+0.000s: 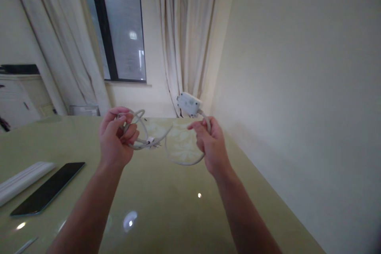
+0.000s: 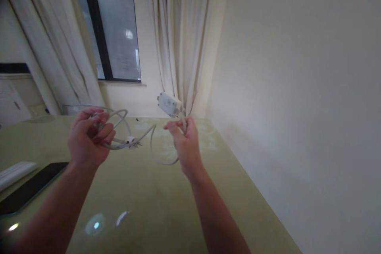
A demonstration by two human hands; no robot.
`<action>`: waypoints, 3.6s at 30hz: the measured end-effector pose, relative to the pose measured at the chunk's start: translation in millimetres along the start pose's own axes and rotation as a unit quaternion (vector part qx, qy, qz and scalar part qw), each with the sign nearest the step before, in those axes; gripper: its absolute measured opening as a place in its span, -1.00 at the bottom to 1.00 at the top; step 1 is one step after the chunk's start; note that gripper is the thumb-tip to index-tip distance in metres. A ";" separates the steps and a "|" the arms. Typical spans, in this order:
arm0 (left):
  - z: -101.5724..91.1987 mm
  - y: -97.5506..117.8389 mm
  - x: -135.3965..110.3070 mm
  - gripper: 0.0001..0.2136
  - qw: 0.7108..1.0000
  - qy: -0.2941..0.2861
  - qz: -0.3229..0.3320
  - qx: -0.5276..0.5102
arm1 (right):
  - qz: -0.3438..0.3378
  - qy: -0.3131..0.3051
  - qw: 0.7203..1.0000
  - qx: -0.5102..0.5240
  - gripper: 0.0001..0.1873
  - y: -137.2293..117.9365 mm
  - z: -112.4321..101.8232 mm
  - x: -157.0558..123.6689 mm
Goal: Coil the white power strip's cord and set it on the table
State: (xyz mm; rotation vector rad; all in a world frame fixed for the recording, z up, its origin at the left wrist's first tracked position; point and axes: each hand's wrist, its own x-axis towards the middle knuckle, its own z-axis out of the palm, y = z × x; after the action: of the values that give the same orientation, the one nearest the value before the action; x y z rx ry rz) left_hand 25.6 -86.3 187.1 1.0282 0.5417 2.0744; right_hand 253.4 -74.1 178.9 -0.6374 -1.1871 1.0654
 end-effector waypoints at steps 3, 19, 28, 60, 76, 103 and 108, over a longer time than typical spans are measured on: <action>14.8 -5.8 -13.3 -0.86 1.000 0.007 0.020 -0.009 | -0.016 0.000 0.999 -0.038 -0.52 29.7 28.4 -11.0; 22.5 -8.1 -25.3 -0.82 0.989 0.106 0.077 -0.076 | 0.074 0.035 0.997 -0.006 -0.87 111.4 50.2 -15.3; 4.1 6.5 -10.0 -0.87 0.985 0.047 -0.090 -0.139 | -0.030 0.051 0.998 -0.037 -0.95 115.8 22.7 10.5; -27.6 -37.1 5.2 -0.70 0.804 -0.210 -0.045 0.555 | -0.213 0.194 0.956 0.057 -0.77 3.4 -32.8 32.2; -11.6 -27.2 -6.3 -0.71 0.846 -0.197 -0.002 0.495 | -0.182 0.034 0.971 -0.149 -0.75 20.9 -5.5 10.3; 32.4 -27.5 -21.9 -0.76 0.947 0.022 -0.319 0.028 | -0.185 -0.125 0.920 -0.321 -0.58 25.8 -7.8 14.5; 32.7 -30.2 -28.5 -0.75 0.945 -0.015 -0.321 0.065 | -0.160 -0.109 0.923 -0.332 -0.64 32.7 -6.2 16.7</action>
State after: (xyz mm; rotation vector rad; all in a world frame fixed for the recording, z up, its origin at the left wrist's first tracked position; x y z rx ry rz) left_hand 76.6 -87.8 173.0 0.8087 0.8749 1.4573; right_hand 249.1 -45.0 156.0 -0.8146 -1.8046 0.4440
